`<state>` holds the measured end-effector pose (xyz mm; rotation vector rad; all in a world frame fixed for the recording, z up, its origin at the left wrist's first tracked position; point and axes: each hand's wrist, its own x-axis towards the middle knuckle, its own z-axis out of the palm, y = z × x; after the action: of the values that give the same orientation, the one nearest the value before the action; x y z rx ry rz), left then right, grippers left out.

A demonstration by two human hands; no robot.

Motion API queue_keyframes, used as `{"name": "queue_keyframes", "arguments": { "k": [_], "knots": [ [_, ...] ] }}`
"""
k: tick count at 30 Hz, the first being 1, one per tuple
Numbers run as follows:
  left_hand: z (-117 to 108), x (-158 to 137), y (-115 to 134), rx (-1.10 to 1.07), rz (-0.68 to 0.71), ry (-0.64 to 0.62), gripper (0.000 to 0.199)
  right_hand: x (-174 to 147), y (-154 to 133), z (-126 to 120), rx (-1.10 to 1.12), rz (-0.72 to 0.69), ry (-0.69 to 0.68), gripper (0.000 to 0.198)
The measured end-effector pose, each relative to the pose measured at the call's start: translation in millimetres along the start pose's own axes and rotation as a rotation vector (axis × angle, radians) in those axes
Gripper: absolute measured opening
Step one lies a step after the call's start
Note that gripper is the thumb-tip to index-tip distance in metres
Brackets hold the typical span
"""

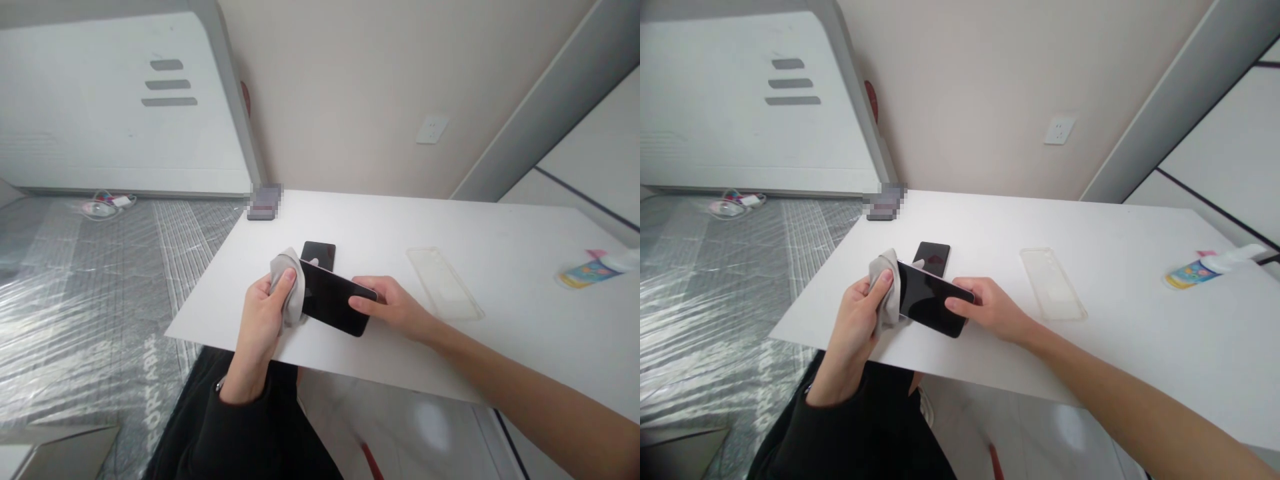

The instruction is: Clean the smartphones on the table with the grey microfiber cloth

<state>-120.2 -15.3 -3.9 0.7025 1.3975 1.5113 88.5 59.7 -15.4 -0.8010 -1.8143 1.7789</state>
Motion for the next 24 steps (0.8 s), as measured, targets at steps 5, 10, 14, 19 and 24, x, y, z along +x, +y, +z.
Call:
{"name": "queue_keyframes", "arguments": {
  "k": [5, 10, 14, 19, 24],
  "knots": [
    [12.3, -1.9, -3.1, -0.192, -0.060, 0.025, 0.065, 4.1, 8.5, 5.7, 0.046, -0.001, 0.164, 0.057],
    [18.1, -2.5, -19.0, -0.187, -0.057, 0.047, 0.066, 7.8, 15.2, 10.8, 0.098, 0.033, 0.206, 0.062],
    [20.2, -5.5, -28.7, -0.141, -0.006, 0.006, 0.065, 8.7, 16.8, 12.8, 0.078, 0.023, 0.286, 0.064],
    [16.1, -4.8, -23.8, -0.129, 0.016, 0.057, 0.067, 6.7, 22.6, 20.5, 0.032, 0.054, 0.123, 0.067],
    [23.5, -9.6, -22.0, -0.089, 0.040, 0.073, 0.068, 3.5, 28.6, 27.4, -0.010, 0.026, -0.050, 0.060]
  ]
}}
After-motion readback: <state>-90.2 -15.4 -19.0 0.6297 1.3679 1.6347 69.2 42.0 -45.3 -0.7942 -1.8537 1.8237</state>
